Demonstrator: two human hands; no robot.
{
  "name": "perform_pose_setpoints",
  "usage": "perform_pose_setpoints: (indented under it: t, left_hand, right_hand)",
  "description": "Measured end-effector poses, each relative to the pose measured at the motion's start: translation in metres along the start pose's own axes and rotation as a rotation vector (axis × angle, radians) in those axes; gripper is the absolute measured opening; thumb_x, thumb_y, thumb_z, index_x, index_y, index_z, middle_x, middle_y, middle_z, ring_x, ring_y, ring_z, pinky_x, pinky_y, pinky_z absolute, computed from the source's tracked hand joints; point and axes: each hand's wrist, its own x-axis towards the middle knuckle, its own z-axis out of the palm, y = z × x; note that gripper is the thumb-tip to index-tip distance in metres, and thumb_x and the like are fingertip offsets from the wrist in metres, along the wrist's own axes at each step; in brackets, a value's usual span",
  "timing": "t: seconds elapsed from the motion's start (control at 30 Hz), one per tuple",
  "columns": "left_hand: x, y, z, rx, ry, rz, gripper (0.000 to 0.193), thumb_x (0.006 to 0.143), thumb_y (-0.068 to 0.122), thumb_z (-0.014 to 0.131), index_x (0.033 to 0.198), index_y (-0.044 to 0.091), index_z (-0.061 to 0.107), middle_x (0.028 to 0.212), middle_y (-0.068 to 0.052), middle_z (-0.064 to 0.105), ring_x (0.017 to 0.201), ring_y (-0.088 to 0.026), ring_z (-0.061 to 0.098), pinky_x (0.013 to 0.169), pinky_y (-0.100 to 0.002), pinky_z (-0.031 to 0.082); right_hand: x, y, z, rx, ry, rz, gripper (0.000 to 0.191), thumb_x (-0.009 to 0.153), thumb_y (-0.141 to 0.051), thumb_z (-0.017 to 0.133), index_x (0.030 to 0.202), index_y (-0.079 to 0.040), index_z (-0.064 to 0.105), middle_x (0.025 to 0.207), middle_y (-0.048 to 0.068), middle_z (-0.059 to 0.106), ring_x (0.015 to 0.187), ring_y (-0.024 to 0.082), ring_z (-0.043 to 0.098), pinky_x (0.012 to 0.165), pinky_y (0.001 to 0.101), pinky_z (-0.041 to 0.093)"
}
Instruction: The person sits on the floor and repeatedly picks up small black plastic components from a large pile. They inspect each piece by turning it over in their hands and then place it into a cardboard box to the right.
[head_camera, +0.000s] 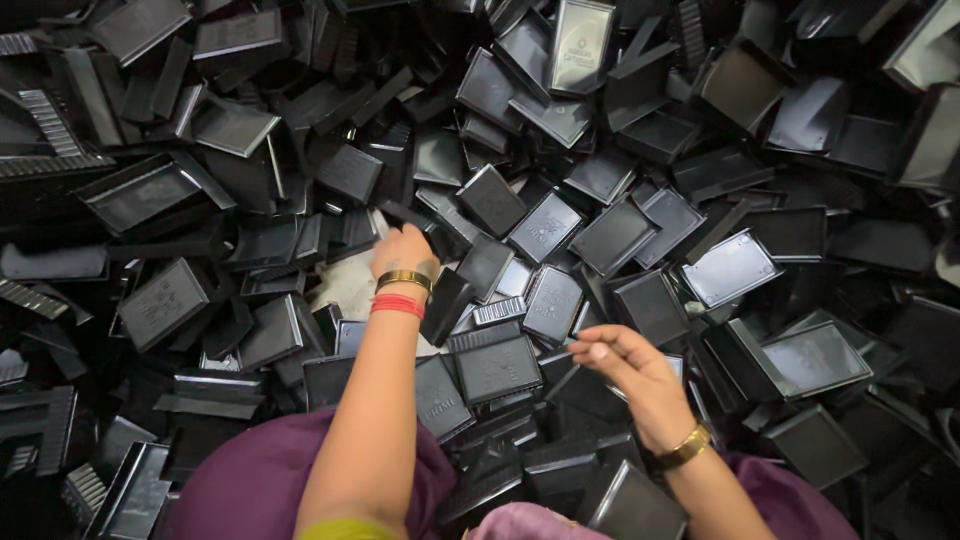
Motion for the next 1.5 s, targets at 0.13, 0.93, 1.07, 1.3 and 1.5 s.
perform_pose_setpoints:
  t: [0.13, 0.93, 1.07, 1.3, 1.5]
  left_hand:
    - [0.002, 0.002, 0.017, -0.071, 0.1, 0.105, 0.025, 0.089, 0.022, 0.066, 0.109, 0.009, 0.073, 0.12, -0.016, 0.068, 0.111, -0.038, 0.065, 0.092, -0.048, 0.055]
    - [-0.135, 0.083, -0.096, -1.045, -0.689, 1.012, 0.031, 0.085, 0.037, 0.075, 0.092, 0.006, 0.076, 0.083, -0.007, 0.074, 0.078, -0.019, 0.07, 0.073, -0.032, 0.054]
    - [-0.067, 0.038, -0.081, -0.604, -0.243, 0.565, 0.037, 0.079, 0.046, 0.078, 0.09, 0.01, 0.074, 0.087, -0.007, 0.077, 0.083, -0.021, 0.074, 0.075, -0.032, 0.056]
    - [-0.017, 0.002, 0.013, -0.102, -0.438, 0.24, 0.077, 0.059, 0.037, 0.093, 0.124, 0.012, 0.06, 0.126, -0.024, 0.063, 0.116, -0.041, 0.064, 0.1, -0.045, 0.052]
    - [-0.03, 0.019, -0.021, -0.037, -0.402, 0.192, 0.079, 0.064, 0.036, 0.092, 0.128, 0.009, 0.055, 0.121, -0.023, 0.067, 0.114, -0.041, 0.065, 0.099, -0.046, 0.053]
  right_hand:
    - [0.004, 0.003, 0.0, -0.03, -0.054, -0.03, 0.029, 0.097, -0.013, 0.061, 0.121, 0.003, 0.067, 0.111, 0.013, 0.075, 0.106, 0.019, 0.068, 0.098, 0.0323, 0.051]
    - [-0.024, -0.043, 0.015, -0.344, 0.016, -0.776, 0.102, 0.086, -0.02, 0.078, 0.163, -0.01, 0.012, 0.153, 0.017, 0.04, 0.137, 0.027, 0.046, 0.115, 0.0416, 0.039]
    - [-0.019, -0.034, 0.006, 0.075, 0.032, -0.291, 0.072, 0.092, -0.02, 0.072, 0.154, -0.004, 0.039, 0.134, 0.018, 0.059, 0.115, 0.026, 0.061, 0.096, 0.0451, 0.052]
    - [0.002, -0.03, -0.006, 0.436, 0.217, 0.003, 0.045, 0.099, -0.036, 0.056, 0.132, -0.006, 0.055, 0.126, 0.014, 0.067, 0.11, 0.027, 0.068, 0.088, 0.0468, 0.057]
    - [0.0, -0.03, -0.001, 0.479, 0.164, 0.021, 0.046, 0.101, -0.037, 0.054, 0.132, -0.002, 0.06, 0.125, 0.015, 0.069, 0.111, 0.029, 0.068, 0.089, 0.0481, 0.056]
